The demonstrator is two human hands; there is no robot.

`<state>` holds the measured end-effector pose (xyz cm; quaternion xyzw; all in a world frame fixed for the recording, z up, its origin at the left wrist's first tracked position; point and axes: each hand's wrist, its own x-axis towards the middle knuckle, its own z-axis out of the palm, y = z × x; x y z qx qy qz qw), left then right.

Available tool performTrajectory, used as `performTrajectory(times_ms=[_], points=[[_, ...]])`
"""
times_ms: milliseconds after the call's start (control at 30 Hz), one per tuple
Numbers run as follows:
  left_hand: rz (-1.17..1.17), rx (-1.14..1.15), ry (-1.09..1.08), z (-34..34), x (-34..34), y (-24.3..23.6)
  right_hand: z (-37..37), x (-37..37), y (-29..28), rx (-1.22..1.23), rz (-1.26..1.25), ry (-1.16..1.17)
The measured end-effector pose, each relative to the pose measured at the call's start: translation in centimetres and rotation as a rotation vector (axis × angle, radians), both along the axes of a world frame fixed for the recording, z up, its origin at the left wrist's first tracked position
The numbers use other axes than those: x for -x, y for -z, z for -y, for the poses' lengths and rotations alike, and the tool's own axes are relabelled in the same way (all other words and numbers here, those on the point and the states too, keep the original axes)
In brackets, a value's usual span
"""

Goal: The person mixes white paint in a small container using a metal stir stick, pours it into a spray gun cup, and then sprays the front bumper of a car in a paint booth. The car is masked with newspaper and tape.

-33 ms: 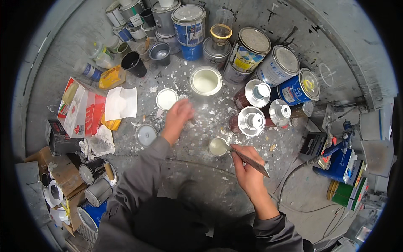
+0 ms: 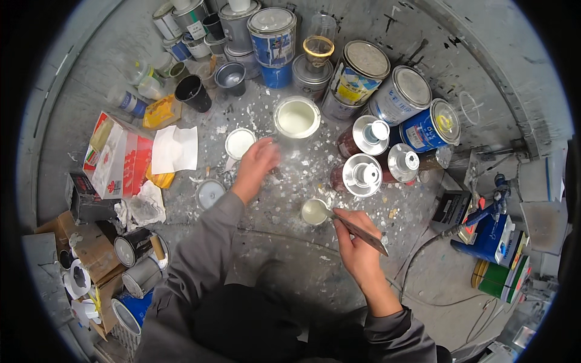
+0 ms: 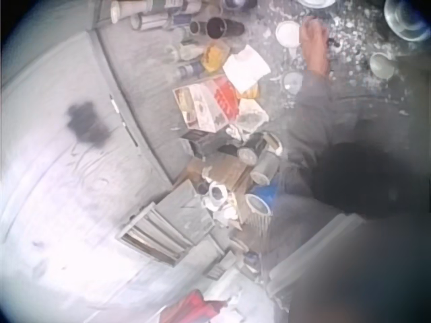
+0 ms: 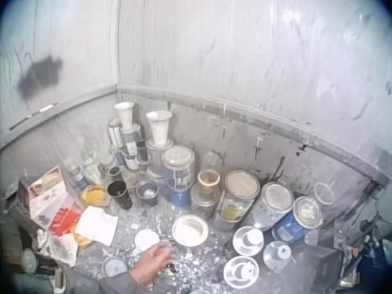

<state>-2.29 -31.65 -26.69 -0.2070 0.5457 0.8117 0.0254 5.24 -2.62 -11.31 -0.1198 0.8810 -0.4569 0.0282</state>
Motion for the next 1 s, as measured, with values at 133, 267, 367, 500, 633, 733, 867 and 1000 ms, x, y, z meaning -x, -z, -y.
performTrajectory(times_ms=[133, 267, 367, 500, 633, 733, 867, 1000], points=[[0.115, -0.066, 0.048, -0.1, 3.6, -0.7, -0.1, -0.7, -0.4, 0.01, 0.012, 0.006], [0.182, -0.024, 0.036, -1.1, 5.1, -1.1, -0.4, -1.3, -0.8, 0.032, 0.029, 0.037], [0.247, -0.088, 0.048, -1.2, 6.1, -1.4, -0.6, -1.7, -0.9, 0.056, 0.04, 0.059], [0.199, -0.204, 0.082, -1.1, 6.6, -1.7, -1.0, -1.8, -0.6, 0.018, 0.001, 0.053], [0.184, -0.225, 0.07, -1.0, 6.9, -1.4, -0.9, -2.2, -0.6, 0.009, 0.001, 0.041], [0.187, -0.249, 0.058, -1.0, 6.9, -1.1, -0.7, -2.2, -0.8, 0.032, 0.016, 0.052], [0.187, -0.261, 0.091, -0.7, 7.0, -1.3, -0.7, -2.2, -0.9, 0.068, 0.015, 0.068], [0.182, -0.178, 0.094, -0.9, 7.1, -2.0, -0.8, -2.2, -0.9, 0.068, 0.029, 0.077]])
